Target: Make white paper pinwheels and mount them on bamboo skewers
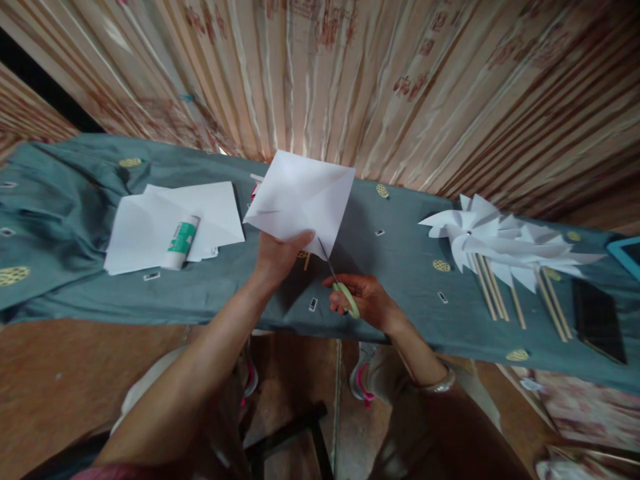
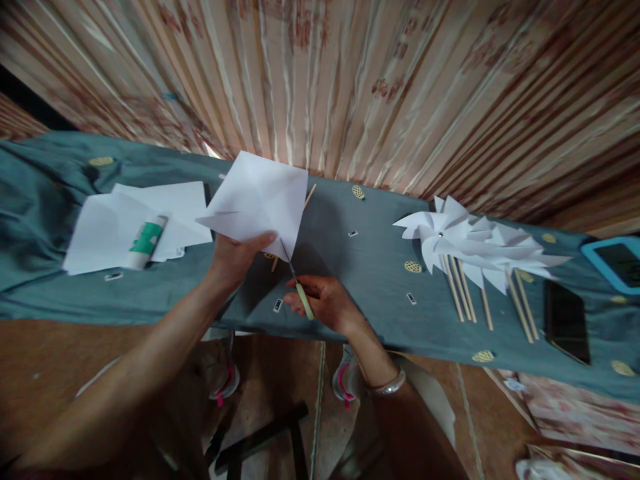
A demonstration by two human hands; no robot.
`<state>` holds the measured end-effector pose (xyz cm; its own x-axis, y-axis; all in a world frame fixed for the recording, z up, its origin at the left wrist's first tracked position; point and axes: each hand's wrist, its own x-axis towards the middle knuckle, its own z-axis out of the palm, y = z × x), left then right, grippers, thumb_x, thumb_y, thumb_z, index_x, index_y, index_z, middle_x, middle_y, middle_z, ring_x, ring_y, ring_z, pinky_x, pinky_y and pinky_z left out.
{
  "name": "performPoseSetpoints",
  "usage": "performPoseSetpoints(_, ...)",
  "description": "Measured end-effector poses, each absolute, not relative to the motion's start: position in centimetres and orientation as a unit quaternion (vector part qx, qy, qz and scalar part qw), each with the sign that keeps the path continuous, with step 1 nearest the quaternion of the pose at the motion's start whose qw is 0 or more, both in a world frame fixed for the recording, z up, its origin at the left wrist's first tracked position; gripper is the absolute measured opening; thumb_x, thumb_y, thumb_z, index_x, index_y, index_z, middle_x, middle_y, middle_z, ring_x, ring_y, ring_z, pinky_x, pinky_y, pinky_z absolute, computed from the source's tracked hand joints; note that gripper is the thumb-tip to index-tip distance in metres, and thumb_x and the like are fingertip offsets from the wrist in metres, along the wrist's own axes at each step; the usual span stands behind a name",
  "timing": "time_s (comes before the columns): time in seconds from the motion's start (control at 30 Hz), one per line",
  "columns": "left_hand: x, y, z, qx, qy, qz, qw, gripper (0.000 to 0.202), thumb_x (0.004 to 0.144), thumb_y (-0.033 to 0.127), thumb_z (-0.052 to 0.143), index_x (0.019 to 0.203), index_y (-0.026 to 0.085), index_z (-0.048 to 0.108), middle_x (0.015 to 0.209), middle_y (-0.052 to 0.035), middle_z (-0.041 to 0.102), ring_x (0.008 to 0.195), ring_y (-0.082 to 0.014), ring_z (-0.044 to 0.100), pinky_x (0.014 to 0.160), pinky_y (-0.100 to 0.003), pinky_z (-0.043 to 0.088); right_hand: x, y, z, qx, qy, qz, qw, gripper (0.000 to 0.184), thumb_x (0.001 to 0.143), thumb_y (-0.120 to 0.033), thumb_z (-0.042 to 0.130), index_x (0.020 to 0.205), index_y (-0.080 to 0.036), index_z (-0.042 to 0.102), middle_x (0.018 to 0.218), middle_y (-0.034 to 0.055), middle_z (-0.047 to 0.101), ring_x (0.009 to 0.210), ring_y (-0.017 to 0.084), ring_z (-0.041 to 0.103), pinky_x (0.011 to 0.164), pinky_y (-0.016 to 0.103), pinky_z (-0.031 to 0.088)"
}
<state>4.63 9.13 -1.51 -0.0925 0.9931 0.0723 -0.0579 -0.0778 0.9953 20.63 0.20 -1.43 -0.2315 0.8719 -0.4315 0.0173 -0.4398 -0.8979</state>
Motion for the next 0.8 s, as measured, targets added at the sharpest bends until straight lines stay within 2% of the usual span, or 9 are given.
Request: performPoseSetpoints(0.8,4.50,9.16,-1.54,0.482,0.494,0.550,0.471,0.050,0.057,0.028,0.077,0.103,0.019,0.062,0.095,-0.0071,0.071,0.091,-0.0254,0.064,0.080,-0.037,0.053,20.69,0.17,-1.55,-0.530,-0.425,0.656,0.327,0.046,0.058,-0.050,0.080,0.087,-0.016,0.066,0.056,-0.0036,0.060,0.046,0.008,0.050,0.047,0.022,0.041)
